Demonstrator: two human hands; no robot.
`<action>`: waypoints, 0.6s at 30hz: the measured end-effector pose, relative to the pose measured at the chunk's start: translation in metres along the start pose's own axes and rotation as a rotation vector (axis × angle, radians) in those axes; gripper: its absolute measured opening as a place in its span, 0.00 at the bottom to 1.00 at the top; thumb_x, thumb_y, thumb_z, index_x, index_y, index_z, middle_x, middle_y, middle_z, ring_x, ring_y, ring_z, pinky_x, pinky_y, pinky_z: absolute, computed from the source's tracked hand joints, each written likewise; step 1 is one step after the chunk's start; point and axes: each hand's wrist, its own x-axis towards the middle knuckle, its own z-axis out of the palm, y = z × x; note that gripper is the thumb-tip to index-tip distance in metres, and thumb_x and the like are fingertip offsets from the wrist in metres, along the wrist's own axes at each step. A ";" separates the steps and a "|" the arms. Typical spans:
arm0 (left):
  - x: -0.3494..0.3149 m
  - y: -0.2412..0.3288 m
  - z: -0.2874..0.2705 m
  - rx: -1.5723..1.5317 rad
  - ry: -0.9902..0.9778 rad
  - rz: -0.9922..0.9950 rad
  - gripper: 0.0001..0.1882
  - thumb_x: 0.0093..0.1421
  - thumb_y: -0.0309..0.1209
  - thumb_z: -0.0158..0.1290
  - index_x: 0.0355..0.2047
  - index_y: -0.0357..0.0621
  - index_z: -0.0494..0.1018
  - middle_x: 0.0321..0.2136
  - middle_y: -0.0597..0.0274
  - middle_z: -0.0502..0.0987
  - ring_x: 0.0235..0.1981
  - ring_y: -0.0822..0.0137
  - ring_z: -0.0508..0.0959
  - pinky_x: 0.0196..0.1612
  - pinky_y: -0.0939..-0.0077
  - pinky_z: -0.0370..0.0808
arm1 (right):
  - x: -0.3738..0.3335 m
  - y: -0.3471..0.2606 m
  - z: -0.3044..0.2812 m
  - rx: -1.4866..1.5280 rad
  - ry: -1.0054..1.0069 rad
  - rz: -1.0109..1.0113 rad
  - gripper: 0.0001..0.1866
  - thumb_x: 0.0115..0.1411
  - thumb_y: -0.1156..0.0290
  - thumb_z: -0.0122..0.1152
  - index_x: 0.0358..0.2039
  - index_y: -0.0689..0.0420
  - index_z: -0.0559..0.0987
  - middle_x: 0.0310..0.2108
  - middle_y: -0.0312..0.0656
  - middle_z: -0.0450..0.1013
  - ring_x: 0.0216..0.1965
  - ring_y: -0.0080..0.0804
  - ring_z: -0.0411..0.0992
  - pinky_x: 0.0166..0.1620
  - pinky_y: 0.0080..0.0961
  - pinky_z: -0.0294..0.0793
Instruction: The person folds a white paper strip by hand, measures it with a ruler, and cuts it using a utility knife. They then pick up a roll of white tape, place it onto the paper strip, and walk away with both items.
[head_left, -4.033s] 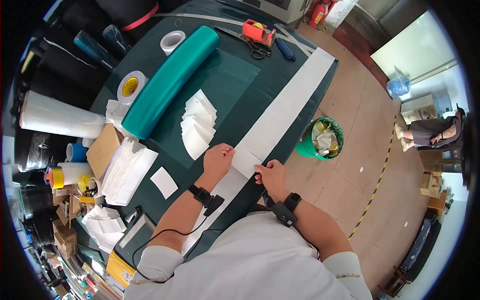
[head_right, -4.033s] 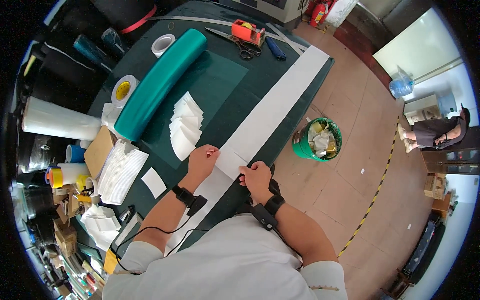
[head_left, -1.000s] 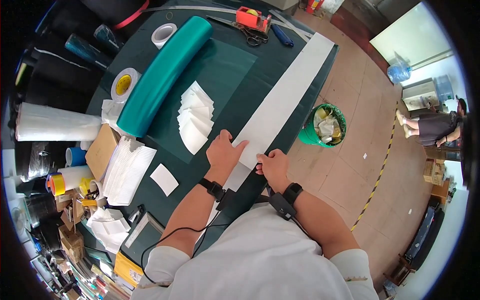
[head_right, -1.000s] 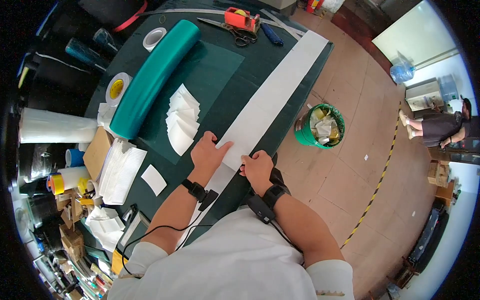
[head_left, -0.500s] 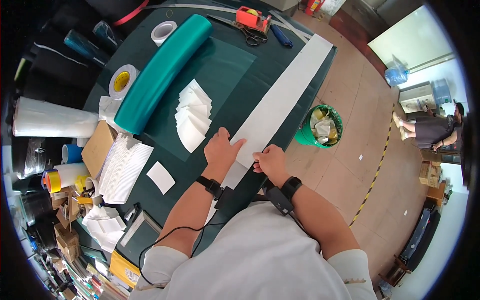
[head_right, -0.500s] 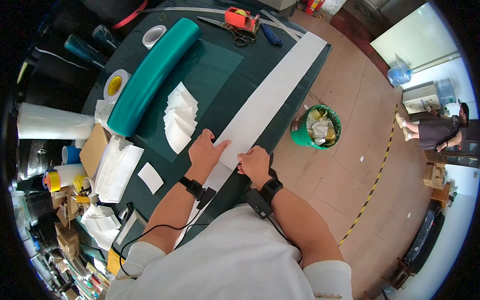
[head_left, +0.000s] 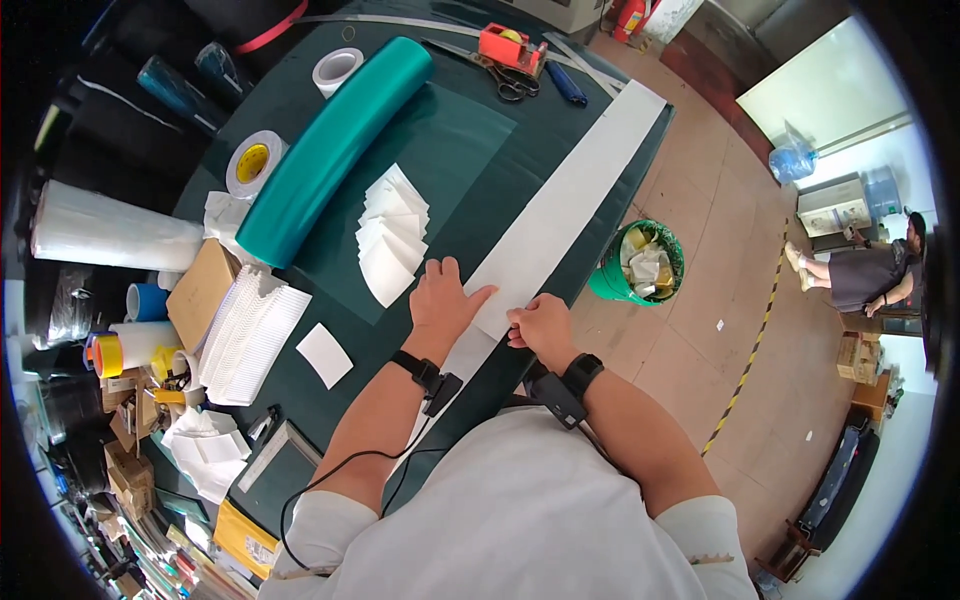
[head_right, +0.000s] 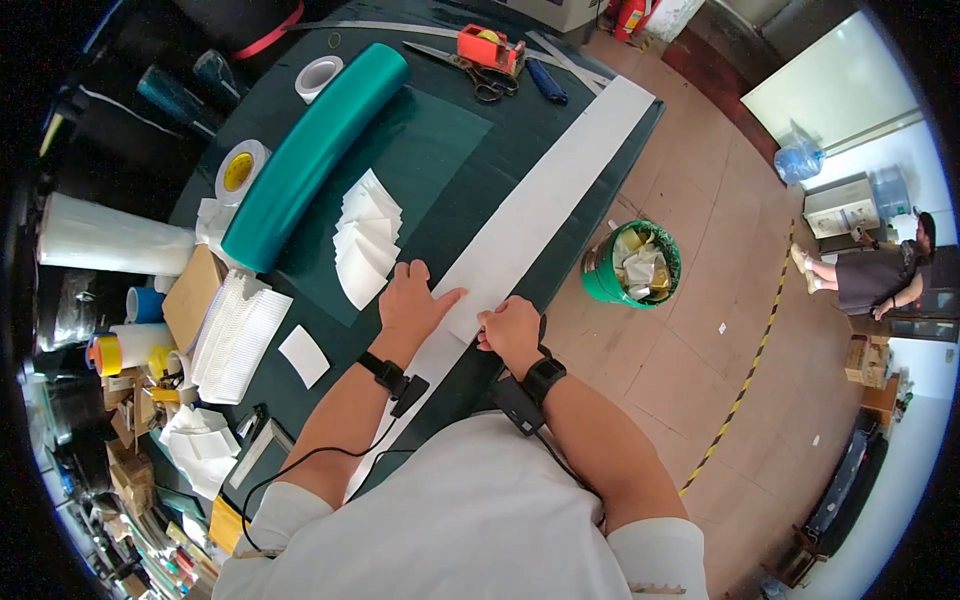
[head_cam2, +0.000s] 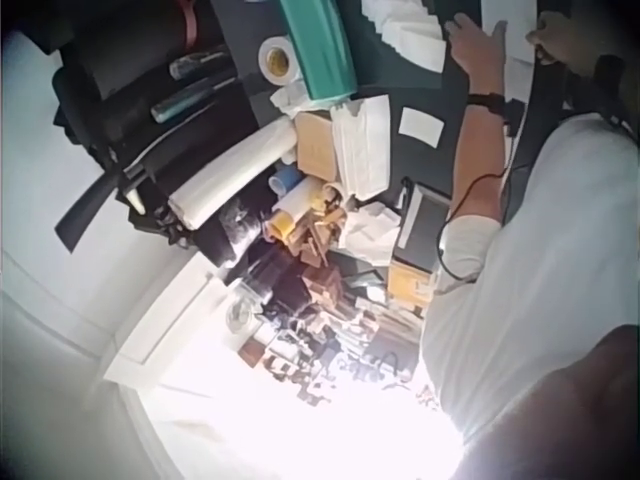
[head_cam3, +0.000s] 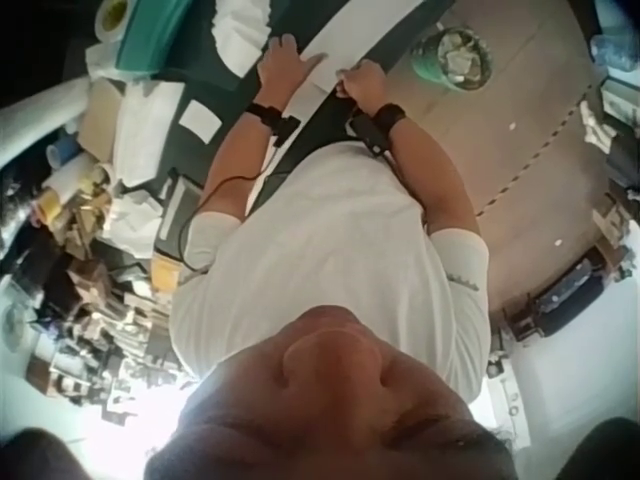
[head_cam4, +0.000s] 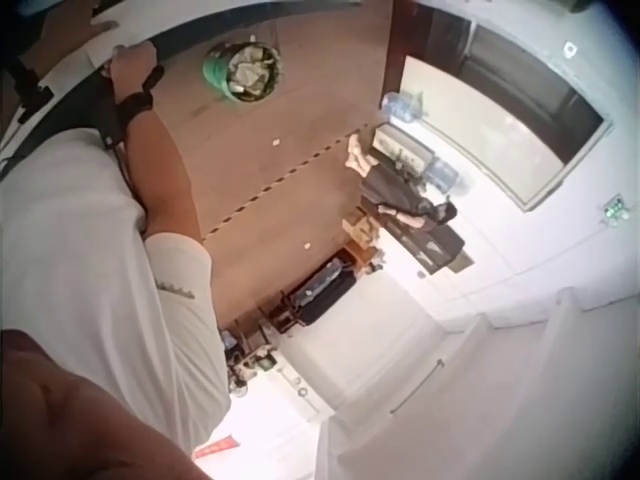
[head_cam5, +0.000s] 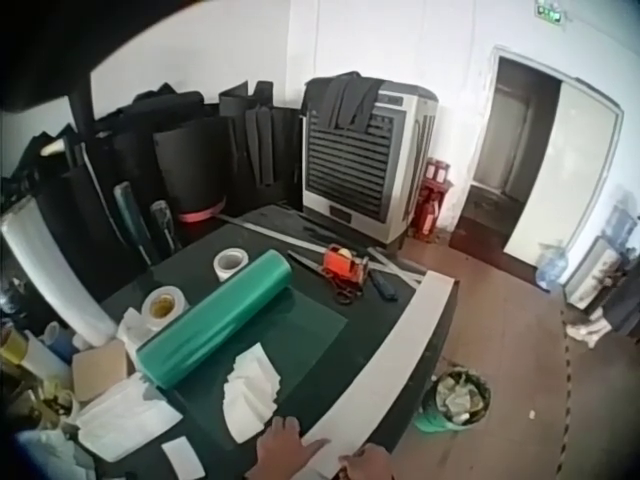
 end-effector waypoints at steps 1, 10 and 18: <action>0.000 -0.010 0.009 -0.089 0.027 -0.011 0.28 0.55 0.54 0.64 0.38 0.44 0.69 0.31 0.53 0.77 0.31 0.54 0.80 0.31 0.63 0.76 | 0.000 0.000 0.000 -0.002 -0.008 -0.002 0.08 0.54 0.79 0.63 0.28 0.66 0.71 0.24 0.46 0.76 0.22 0.33 0.79 0.23 0.30 0.83; -0.018 -0.018 -0.038 -0.128 -0.116 0.626 0.45 0.58 0.58 0.57 0.65 0.40 0.60 0.65 0.44 0.62 0.65 0.45 0.64 0.68 0.55 0.59 | 0.002 0.003 -0.001 -0.019 0.016 -0.029 0.09 0.55 0.78 0.64 0.27 0.65 0.70 0.23 0.46 0.75 0.22 0.33 0.79 0.23 0.30 0.83; -0.042 -0.011 -0.016 0.056 -0.379 0.688 0.57 0.56 0.73 0.44 0.72 0.43 0.50 0.72 0.47 0.48 0.74 0.49 0.44 0.75 0.58 0.38 | -0.001 0.003 -0.001 -0.115 0.006 -0.081 0.10 0.56 0.74 0.64 0.28 0.67 0.72 0.21 0.46 0.77 0.20 0.32 0.79 0.23 0.29 0.82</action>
